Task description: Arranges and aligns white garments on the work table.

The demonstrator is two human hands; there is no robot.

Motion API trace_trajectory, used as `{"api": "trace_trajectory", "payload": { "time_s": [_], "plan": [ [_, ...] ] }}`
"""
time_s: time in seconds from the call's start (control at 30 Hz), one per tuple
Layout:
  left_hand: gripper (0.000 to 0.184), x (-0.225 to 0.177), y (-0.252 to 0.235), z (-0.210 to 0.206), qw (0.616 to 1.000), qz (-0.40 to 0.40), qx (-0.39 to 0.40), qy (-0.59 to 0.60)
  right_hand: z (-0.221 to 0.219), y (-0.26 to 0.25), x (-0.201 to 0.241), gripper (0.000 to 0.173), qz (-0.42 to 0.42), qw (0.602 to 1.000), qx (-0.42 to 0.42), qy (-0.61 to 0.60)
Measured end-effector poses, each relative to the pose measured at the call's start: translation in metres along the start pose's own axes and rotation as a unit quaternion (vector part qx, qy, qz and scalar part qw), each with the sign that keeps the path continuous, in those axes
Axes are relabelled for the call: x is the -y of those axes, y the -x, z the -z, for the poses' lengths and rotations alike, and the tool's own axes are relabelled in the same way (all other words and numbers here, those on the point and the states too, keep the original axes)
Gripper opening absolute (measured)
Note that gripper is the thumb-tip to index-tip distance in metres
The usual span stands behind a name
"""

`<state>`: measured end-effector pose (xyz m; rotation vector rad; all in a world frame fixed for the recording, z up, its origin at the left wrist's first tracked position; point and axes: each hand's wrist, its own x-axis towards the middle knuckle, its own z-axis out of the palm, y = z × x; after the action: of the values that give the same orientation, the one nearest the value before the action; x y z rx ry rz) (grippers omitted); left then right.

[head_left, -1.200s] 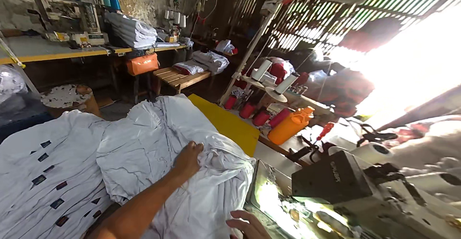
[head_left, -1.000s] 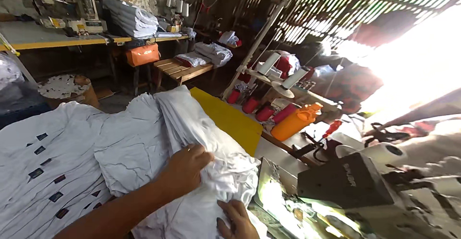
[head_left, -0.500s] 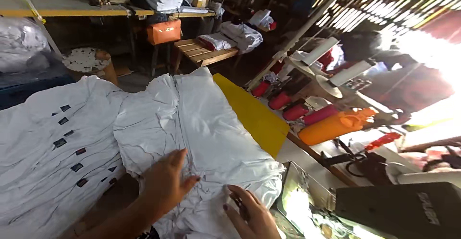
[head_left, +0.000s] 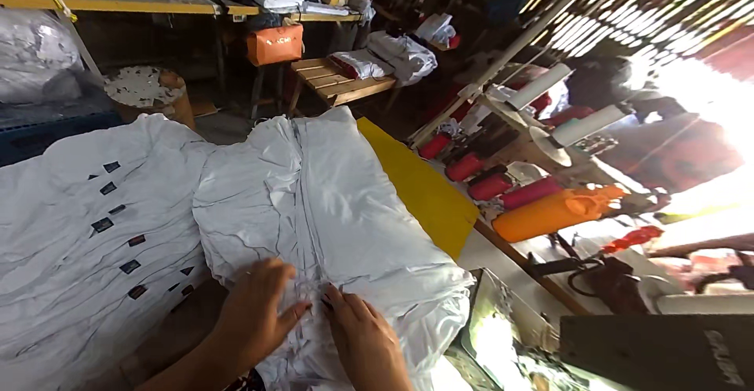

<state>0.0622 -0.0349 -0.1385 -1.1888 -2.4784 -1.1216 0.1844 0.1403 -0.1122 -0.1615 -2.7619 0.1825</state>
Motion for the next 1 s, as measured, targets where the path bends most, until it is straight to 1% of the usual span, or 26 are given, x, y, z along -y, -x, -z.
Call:
{"api": "trace_trajectory", "payload": {
  "time_s": [0.03, 0.07, 0.1, 0.13, 0.17, 0.2, 0.23, 0.27, 0.3, 0.33, 0.37, 0.4, 0.43, 0.5, 0.57, 0.63, 0.67, 0.7, 0.73, 0.77, 0.8, 0.83, 0.87, 0.9, 0.93, 1.0],
  "plan": [
    [0.052, 0.002, -0.008, 0.005, 0.999, 0.025, -0.045, 0.017, 0.012, 0.001, 0.0, 0.031, -0.022, 0.999, 0.015, -0.024],
    [0.059, 0.002, -0.017, 0.01, 0.996, 0.048, -0.067, 0.028, 0.024, 0.004, -0.002, 0.032, -0.043, 0.998, 0.021, -0.048],
    [0.065, -0.002, -0.026, 0.011, 0.995, 0.069, -0.054, 0.041, 0.034, 0.007, -0.007, 0.033, -0.058, 0.996, 0.014, -0.064],
    [0.073, -0.011, -0.033, 0.009, 0.994, 0.09, -0.005, 0.054, 0.041, 0.009, -0.013, 0.034, -0.066, 0.995, 0.003, -0.074],
    [0.078, -0.023, -0.04, 0.003, 0.99, 0.108, 0.069, 0.058, 0.046, 0.01, -0.018, 0.035, -0.072, 0.994, -0.01, -0.078],
    [0.079, -0.035, -0.048, -0.006, 0.981, 0.117, 0.145, 0.053, 0.048, 0.011, -0.022, 0.035, -0.073, 0.994, -0.024, -0.077],
    [0.072, -0.044, -0.054, -0.015, 0.969, 0.116, 0.217, 0.037, 0.049, 0.011, -0.024, 0.036, -0.075, 0.994, -0.033, -0.076],
    [0.059, -0.049, -0.057, -0.025, 0.963, 0.095, 0.253, 0.006, 0.05, 0.013, -0.023, 0.035, -0.078, 0.993, -0.034, -0.076],
    [0.042, -0.046, -0.05, -0.036, 0.977, 0.043, 0.205, -0.034, 0.052, 0.015, -0.022, 0.035, -0.08, 0.993, -0.03, -0.076],
    [0.028, -0.038, -0.04, -0.044, 0.992, -0.02, 0.108, -0.064, 0.054, 0.018, -0.022, 0.035, -0.083, 0.993, -0.023, -0.077],
    [0.023, -0.029, -0.031, -0.045, 0.994, -0.067, 0.036, -0.08, 0.055, 0.022, -0.022, 0.035, -0.09, 0.993, -0.014, -0.079],
    [0.021, -0.021, -0.021, -0.041, 0.992, -0.097, -0.003, -0.082, 0.055, 0.028, -0.023, 0.035, -0.097, 0.992, -0.005, -0.081],
    [0.019, -0.015, -0.011, -0.036, 0.99, -0.113, -0.011, -0.08, 0.054, 0.033, -0.025, 0.034, -0.1, 0.992, 0.001, -0.081],
    [0.02, -0.002, 0.003, -0.035, 0.991, -0.116, 0.009, -0.063, 0.052, 0.038, -0.029, 0.034, -0.102, 0.991, 0.008, -0.082],
    [0.028, 0.003, 0.003, -0.033, 0.997, -0.066, 0.028, -0.036, 0.052, 0.036, -0.031, 0.035, -0.099, 0.992, 0.009, -0.083],
    [0.048, -0.006, -0.012, -0.024, 0.999, 0.006, 0.031, -0.028, 0.055, 0.029, -0.029, 0.035, -0.092, 0.993, 0.004, -0.08],
    [0.059, -0.013, -0.022, -0.021, 0.997, 0.041, 0.055, -0.025, 0.056, 0.025, -0.027, 0.035, -0.085, 0.993, 0.001, -0.078],
    [0.066, -0.02, -0.03, -0.021, 0.992, 0.074, 0.1, -0.018, 0.055, 0.02, -0.026, 0.036, -0.076, 0.994, -0.005, -0.076],
    [0.068, -0.027, -0.038, -0.024, 0.981, 0.101, 0.162, -0.014, 0.053, 0.016, -0.024, 0.036, -0.067, 0.995, -0.013, -0.077],
    [0.063, -0.032, -0.042, -0.028, 0.968, 0.111, 0.224, -0.025, 0.051, 0.011, -0.021, 0.035, -0.059, 0.995, -0.019, -0.075],
    [0.05, -0.034, -0.041, -0.036, 0.969, 0.09, 0.228, -0.042, 0.048, 0.008, -0.019, 0.035, -0.052, 0.996, -0.027, -0.071],
    [0.032, -0.031, -0.035, -0.045, 0.983, 0.043, 0.167, -0.058, 0.044, 0.005, -0.017, 0.035, -0.045, 0.996, -0.034, -0.062],
    [0.021, -0.024, -0.029, -0.05, 0.993, -0.004, 0.099, -0.066, 0.04, 0.004, -0.016, 0.034, -0.038, 0.997, -0.039, -0.05],
    [0.016, -0.017, -0.023, -0.051, 0.996, -0.04, 0.045, -0.068, 0.035, 0.003, -0.016, 0.034, -0.031, 0.998, -0.042, -0.034],
    [0.016, -0.011, -0.018, -0.047, 0.996, -0.057, 0.013, -0.067, 0.03, 0.003, -0.015, 0.033, -0.023, 0.999, -0.039, -0.016],
    [0.02, -0.004, -0.012, -0.036, 0.995, -0.069, -0.008, -0.069, 0.018, -0.001, -0.013, 0.032, -0.004, 0.999, -0.026, 0.018]
  ]
}}
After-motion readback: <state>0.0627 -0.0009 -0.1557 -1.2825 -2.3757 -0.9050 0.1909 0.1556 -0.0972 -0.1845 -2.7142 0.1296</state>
